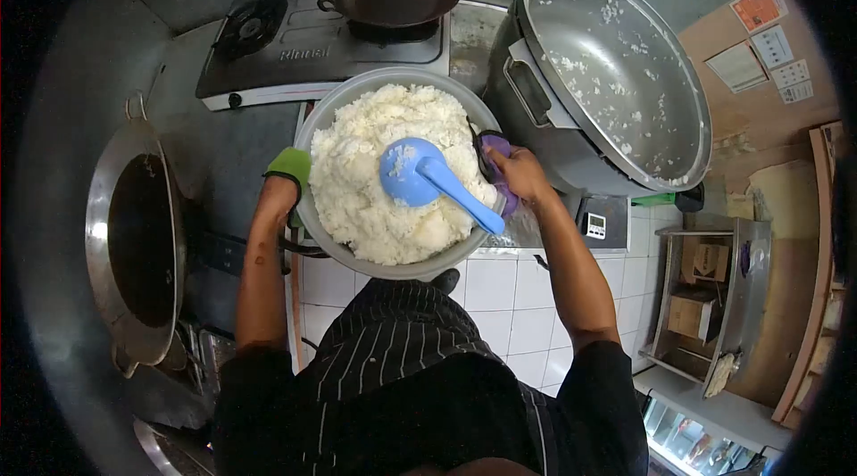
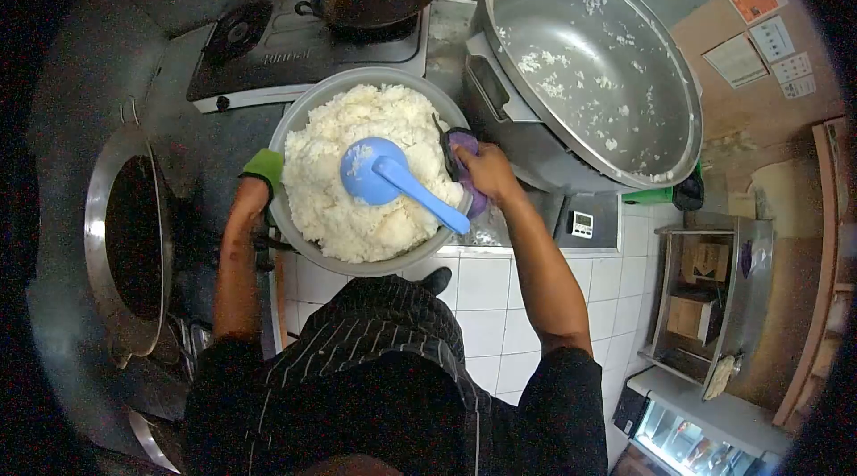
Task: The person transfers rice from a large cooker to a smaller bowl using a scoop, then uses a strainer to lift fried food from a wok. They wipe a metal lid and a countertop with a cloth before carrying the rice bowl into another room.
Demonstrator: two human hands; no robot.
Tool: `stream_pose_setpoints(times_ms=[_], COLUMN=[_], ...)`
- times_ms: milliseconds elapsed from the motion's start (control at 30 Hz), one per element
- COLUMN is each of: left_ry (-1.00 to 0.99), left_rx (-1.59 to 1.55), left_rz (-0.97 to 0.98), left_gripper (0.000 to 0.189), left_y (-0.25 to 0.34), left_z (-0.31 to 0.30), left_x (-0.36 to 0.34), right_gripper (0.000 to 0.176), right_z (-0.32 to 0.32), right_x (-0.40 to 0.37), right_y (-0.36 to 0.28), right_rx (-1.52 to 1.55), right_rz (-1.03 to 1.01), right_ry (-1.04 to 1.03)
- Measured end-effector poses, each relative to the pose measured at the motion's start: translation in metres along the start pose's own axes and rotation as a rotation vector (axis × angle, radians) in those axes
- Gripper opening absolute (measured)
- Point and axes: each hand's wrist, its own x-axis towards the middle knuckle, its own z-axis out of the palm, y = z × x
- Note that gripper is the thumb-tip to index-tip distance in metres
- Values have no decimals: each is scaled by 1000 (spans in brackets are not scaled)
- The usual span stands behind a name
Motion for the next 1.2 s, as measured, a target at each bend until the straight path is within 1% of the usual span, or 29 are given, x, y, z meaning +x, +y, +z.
stream_pose_setpoints(times_ms=[33,133,167,200,267,300,333,400,433,467,533,567,600,633,667,700,733,767,800,867,900,933,967,1000,1033,1100,1133,1167,1200], left_ry=[32,3,-20,-23,-61,-78,-90,-120,-103,-152,-150,-156,-150,-154,-193,-256,-159,-287,-404,-353,-399,-462,-509,-596,-610,-639,-618,-692,-861], left_rx=[-156,-160,-37,-22,-246,-139,-124,64,-67,-39,98,-45,33,44,148,583,898,481,105,9,72,-6,-176,-290,-296,-378,-429,-475,-536], left_rz=[-206,-54,-62,-50,-80,21,29,161,137,142,297,363,397,441,435,663,850,662,424,611,624,426,313,243,259,224,210,123,-26], left_gripper=[47,46,37,37,46,43,43,39,34,34,31,28,26,24,24,24,25,26,29,31,40,38,38,37,37,39,39,40,41], left_y=[14,19,20,19,21,28,30,31,39,45,53,50,71,50,53,37,46,47,54,68,65,77,75,98,108,95,94,101,97], left_z=[0,-1,-1,-1,3,3,6,13,25,29,9,16,20,25,30,31,7,8,5,11,7,17,27,22,21,16,8,3,23], left_x=[-6,-8,-4,-5,-20,-33,-37,-49,-60,-76,-45,-47,-65,-55,-69,-63,-5,-1,-1,7,42,36,7,-25,-24,-8,-8,-14,-19], right_gripper=[35,30,30,29,28,26,25,21,20,19,19,20,21,26,34,36,39,39,41,42,43,44,46,46,47,49,49,48,48], right_z=[0,8,8,10,10,9,8,15,12,9,34,37,38,46,62,71,57,62,67,89,103,113,97,104,109,119,117,109,104], right_x=[6,-1,-8,-21,-57,-82,-99,-124,-141,-168,-142,-157,-173,-199,-224,-258,-225,-253,-277,-281,-283,-289,-273,-273,-278,-252,-253,-257,-284], right_y=[3,19,19,21,26,27,31,62,64,69,57,61,65,74,89,99,67,56,44,37,42,41,48,44,40,65,51,33,20], right_rx=[204,285,298,309,328,337,351,498,590,678,711,675,646,592,518,583,635,658,714,818,902,977,924,930,1053,1170,1122,1214,1260], right_rz=[-62,-188,-207,-159,-113,-73,-33,84,55,38,-17,41,103,96,51,89,42,54,110,140,116,95,102,96,92,24,20,58,178], right_ry=[-98,9,20,42,75,111,152,144,168,198,276,288,314,376,501,541,531,631,640,674,729,782,730,743,774,721,693,692,777])
